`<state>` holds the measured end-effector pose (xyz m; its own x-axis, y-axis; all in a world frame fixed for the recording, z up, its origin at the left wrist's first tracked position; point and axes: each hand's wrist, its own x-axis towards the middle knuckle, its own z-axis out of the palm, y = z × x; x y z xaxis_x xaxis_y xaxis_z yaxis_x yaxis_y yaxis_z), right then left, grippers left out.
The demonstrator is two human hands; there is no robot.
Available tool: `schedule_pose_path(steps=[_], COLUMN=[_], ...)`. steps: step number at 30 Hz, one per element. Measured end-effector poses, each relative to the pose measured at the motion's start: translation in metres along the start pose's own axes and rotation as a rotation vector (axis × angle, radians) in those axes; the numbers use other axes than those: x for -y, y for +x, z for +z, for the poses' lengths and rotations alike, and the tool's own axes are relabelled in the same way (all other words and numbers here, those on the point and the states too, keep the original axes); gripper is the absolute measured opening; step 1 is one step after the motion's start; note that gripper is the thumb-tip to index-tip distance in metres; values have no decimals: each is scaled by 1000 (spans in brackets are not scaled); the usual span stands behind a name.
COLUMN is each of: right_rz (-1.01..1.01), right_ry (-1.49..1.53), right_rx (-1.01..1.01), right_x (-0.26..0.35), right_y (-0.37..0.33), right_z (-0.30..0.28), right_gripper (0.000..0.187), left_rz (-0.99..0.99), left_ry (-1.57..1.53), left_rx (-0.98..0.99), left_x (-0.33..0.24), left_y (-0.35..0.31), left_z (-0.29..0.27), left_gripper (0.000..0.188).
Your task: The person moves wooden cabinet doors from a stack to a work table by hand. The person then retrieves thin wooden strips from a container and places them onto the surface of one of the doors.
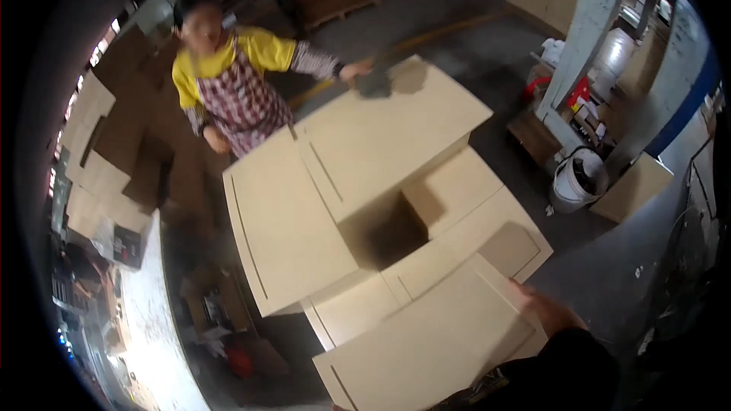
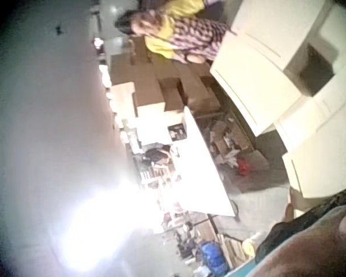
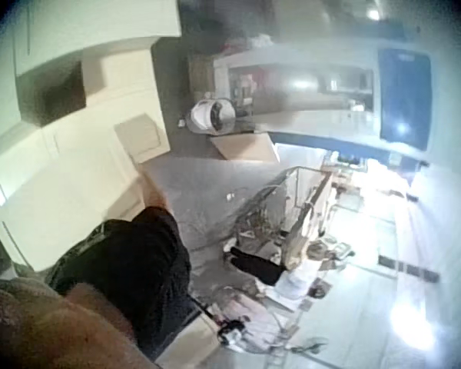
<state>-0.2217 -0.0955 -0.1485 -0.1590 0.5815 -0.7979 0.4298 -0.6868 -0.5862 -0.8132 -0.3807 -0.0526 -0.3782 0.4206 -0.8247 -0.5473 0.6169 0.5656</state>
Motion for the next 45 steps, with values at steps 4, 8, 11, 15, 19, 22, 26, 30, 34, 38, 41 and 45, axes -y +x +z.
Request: schedule_pose_path(steps=[4,8,11,15,19,22,26,30,34,38,41,45], right_rz=[18,-44,-515,-731,-687,-676,-532,-524,-733,-648,-784,-696], right_ry=[6,114,689,1143,1177,1346,1403,1527,1574,1729,1613,1617], right_rx=[-134,-284,-368,-285,-683,-840,-1108,-1377,-1496,-1820,-2045,-2276], right_x=[-86,-162,-246,-261,-332,-384,-465,-583,-575,-643,-674,-717], right_y=[-86,-146,-177,-338,-438,-494,-535,-518,-557,-562,-576,-587], right_z=[-70,-142,-210,-276,-307,-322,-350,-379,-435,-457,-481,-547], right_gripper=[65,66,66,71,77,78,78,75,80,81,87,77], left_rz=[110,221,273,337,374,378,361,316,320,315,304,308], left_ry=[139,302,409,579,742,840,950,1045,1158,1282,1375,1453], left_rx=[111,263,406,575,787,936,1143,1366,1540,1714,1852,1985], left_x=[-27,-38,-28,-3,29,68,135,215,291,382,474,602], left_y=[-50,-100,-142,-205,-254,-288,-326,-369,-417,-496,-561,-635], left_z=[62,159,254,382,521,629,783,947,1113,1266,1368,1484], left_gripper=[89,88,87,86,85,84,83,82,81,80,79,78])
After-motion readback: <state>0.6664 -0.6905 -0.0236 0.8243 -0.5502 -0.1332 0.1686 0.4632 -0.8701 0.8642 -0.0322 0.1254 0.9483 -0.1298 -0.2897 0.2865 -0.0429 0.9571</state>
